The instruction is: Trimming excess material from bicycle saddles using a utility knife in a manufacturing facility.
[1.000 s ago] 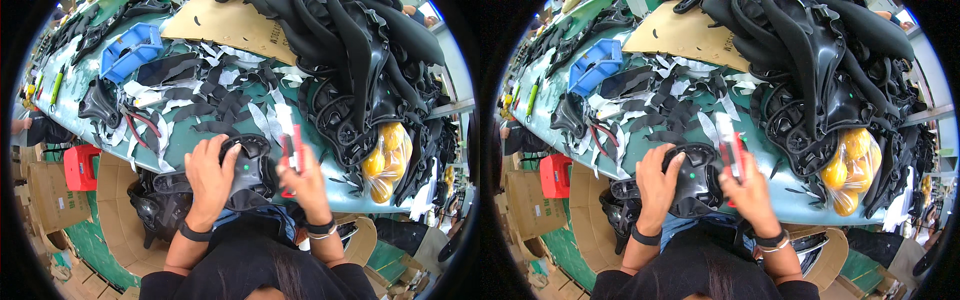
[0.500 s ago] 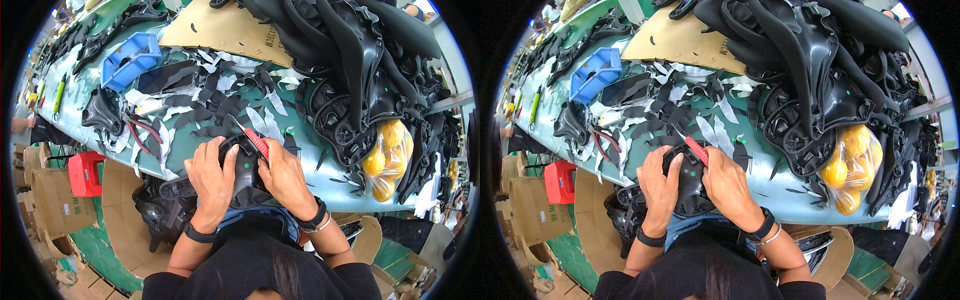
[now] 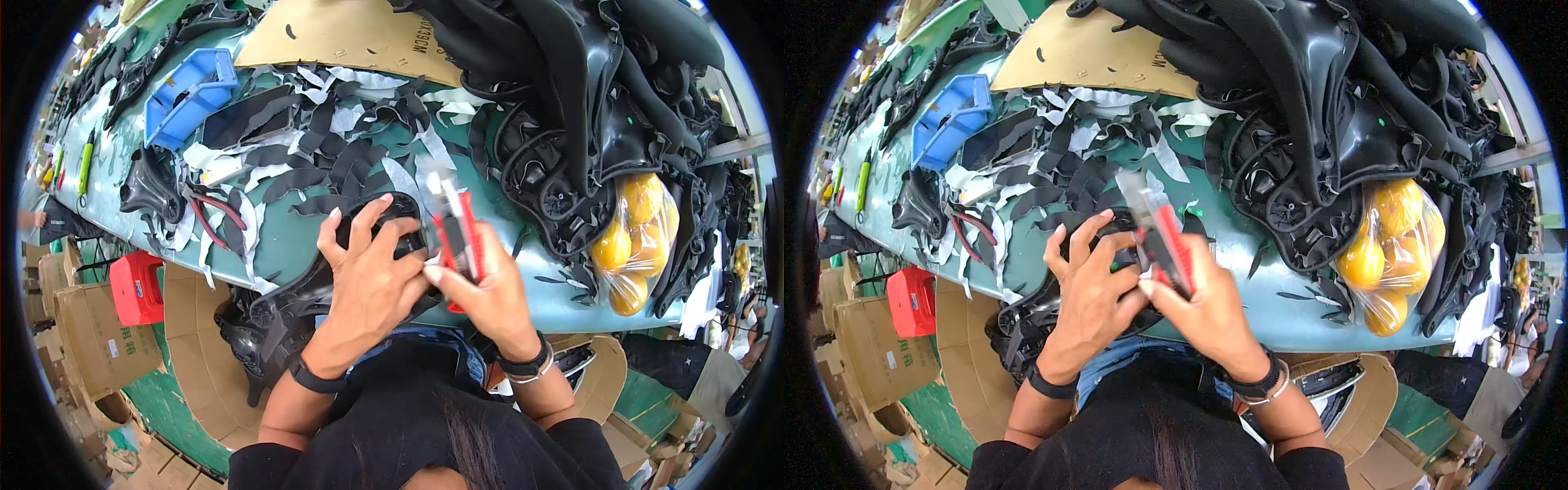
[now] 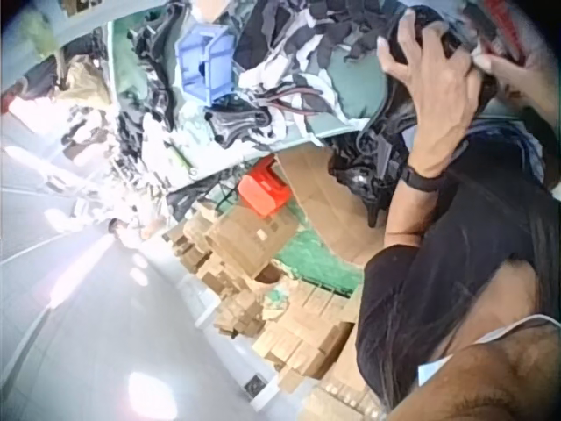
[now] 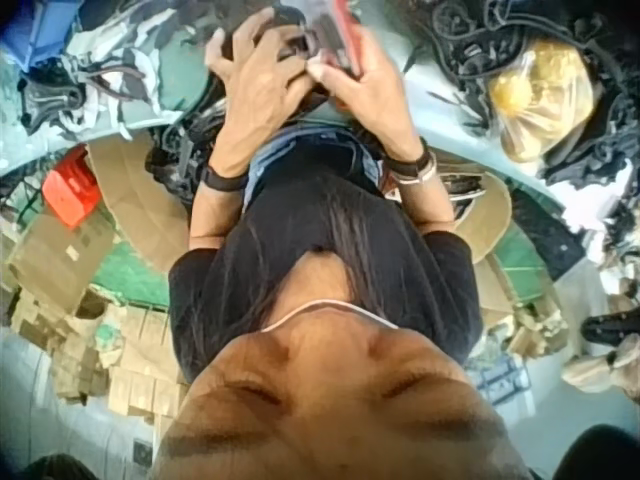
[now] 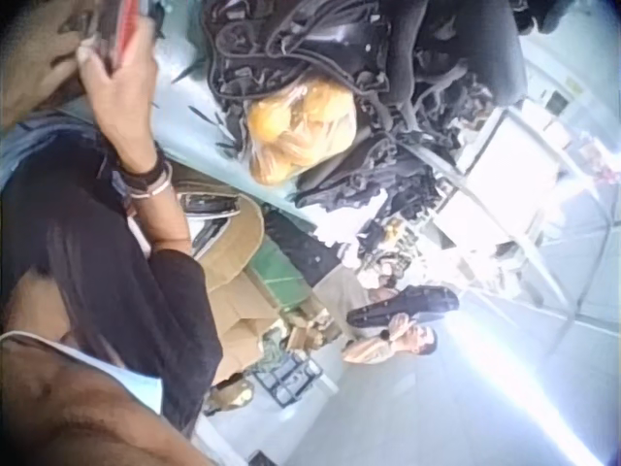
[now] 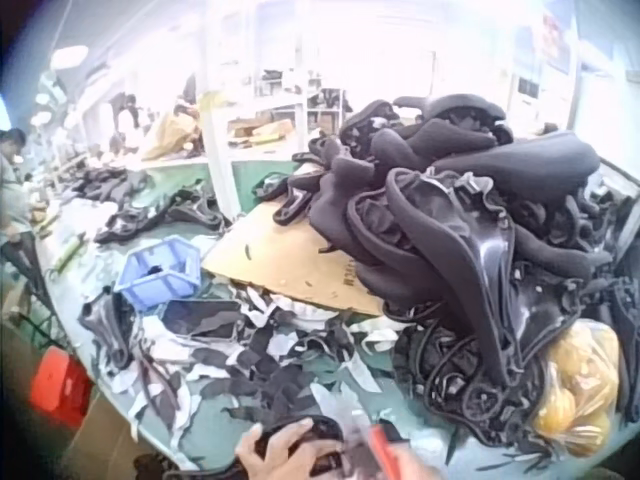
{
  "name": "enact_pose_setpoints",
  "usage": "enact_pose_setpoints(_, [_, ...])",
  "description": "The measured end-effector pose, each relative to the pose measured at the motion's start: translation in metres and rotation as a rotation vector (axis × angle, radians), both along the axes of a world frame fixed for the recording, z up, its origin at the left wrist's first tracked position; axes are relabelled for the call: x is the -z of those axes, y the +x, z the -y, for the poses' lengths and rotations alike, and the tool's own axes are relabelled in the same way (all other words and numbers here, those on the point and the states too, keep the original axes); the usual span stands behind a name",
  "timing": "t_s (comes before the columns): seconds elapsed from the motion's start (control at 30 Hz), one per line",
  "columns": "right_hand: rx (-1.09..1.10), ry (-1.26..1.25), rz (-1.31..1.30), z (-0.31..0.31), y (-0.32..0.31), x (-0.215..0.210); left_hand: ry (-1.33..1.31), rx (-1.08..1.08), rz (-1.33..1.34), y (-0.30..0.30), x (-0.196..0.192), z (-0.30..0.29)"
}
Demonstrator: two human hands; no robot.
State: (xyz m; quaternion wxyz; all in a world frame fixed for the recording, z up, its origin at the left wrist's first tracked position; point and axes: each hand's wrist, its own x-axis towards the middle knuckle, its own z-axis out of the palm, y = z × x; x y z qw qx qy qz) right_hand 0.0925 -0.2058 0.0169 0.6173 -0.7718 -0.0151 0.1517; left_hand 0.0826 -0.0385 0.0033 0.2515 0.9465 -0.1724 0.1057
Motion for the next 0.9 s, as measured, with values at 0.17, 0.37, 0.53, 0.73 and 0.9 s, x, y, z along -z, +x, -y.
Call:
enact_pose_setpoints(0.17, [-0.202, -0.285, 0.291, 0.051, 0.001, 0.003, -0.093, -0.023, -0.047, 0.003, 0.01, -0.009])
enact_pose_setpoints(0.37, [-0.581, -0.639, 0.415, 0.068, 0.003, 0.003, -0.124, -0.024, -0.101, 0.006, 0.009, -0.009])
enact_pose_setpoints(0.53, [-0.595, -0.733, 0.378, 0.065, -0.009, -0.007, -0.217, -0.05, -0.124, 0.005, 0.005, -0.013])
enact_pose_setpoints(0.73, [-0.368, -0.704, 0.372, 0.043, -0.063, -0.004, -0.459, -0.075, -0.081, 0.001, 0.011, -0.019])
enact_pose_setpoints(0.9, [-0.342, -0.674, 0.183, 0.037, -0.048, -0.019, -0.701, -0.14, -0.107, -0.001, 0.013, -0.028])
